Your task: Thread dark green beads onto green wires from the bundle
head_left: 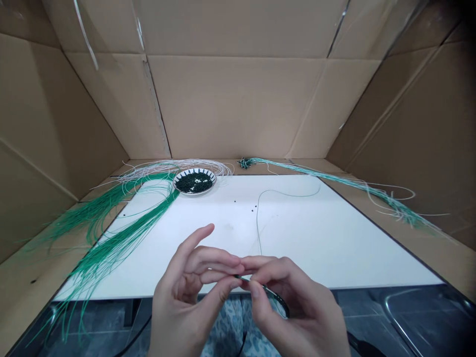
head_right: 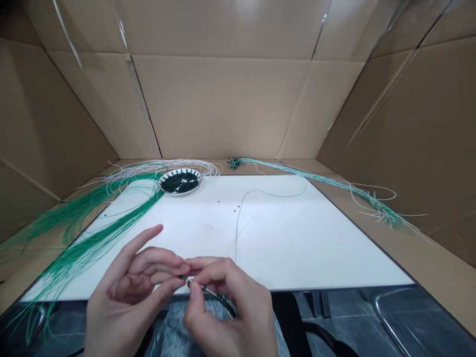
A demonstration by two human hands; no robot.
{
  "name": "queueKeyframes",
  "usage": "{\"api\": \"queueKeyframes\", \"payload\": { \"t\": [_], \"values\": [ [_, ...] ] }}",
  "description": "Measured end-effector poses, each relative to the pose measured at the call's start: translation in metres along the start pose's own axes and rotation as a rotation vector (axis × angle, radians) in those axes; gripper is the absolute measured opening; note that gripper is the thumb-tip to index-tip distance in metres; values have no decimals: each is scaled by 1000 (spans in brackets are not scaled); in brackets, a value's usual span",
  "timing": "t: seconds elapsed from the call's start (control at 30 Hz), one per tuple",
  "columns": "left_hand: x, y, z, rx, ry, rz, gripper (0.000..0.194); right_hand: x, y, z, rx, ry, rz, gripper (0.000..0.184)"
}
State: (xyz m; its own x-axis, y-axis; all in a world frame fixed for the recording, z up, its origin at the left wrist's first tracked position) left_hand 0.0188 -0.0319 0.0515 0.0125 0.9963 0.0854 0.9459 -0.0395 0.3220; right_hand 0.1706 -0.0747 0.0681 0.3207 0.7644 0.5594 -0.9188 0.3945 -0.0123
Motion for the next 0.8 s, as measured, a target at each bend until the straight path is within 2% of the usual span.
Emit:
{"api": "queueKeyframes", "payload": {
  "t": [0.23, 0.33, 0.53, 0.7, 0.8],
  "values": [
    [-7, 3, -8, 202, 163, -30, 58, 3, 0, 3, -96, -113, 60, 18],
    [-9, 7, -9, 245, 230, 5, 66, 3, 0, 1, -100, -116, 78, 19],
    [-7, 5, -10, 292, 349, 119, 75, 3, 0, -9, -49, -15, 128, 14],
    [-7, 6, -9, 496, 447, 228, 85, 3, 0, -26, 61, 155, 188, 11],
    [-3, 1, -5, 467, 442, 209, 81, 1, -1, -31, 133, 224, 184, 11]
  ]
}}
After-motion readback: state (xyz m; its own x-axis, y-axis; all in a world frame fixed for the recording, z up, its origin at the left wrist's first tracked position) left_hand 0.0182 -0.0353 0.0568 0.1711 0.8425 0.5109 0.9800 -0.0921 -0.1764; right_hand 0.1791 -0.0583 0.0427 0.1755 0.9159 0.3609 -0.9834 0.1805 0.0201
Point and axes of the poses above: each hand's wrist, its own x-axis towards the middle knuckle, its own y-axis out of the palm, z = x × y, the point moved 8 cm from there along x, towards the middle knuckle, and after that the axes turned 10 degrees about -y, right-handed, at the moved point
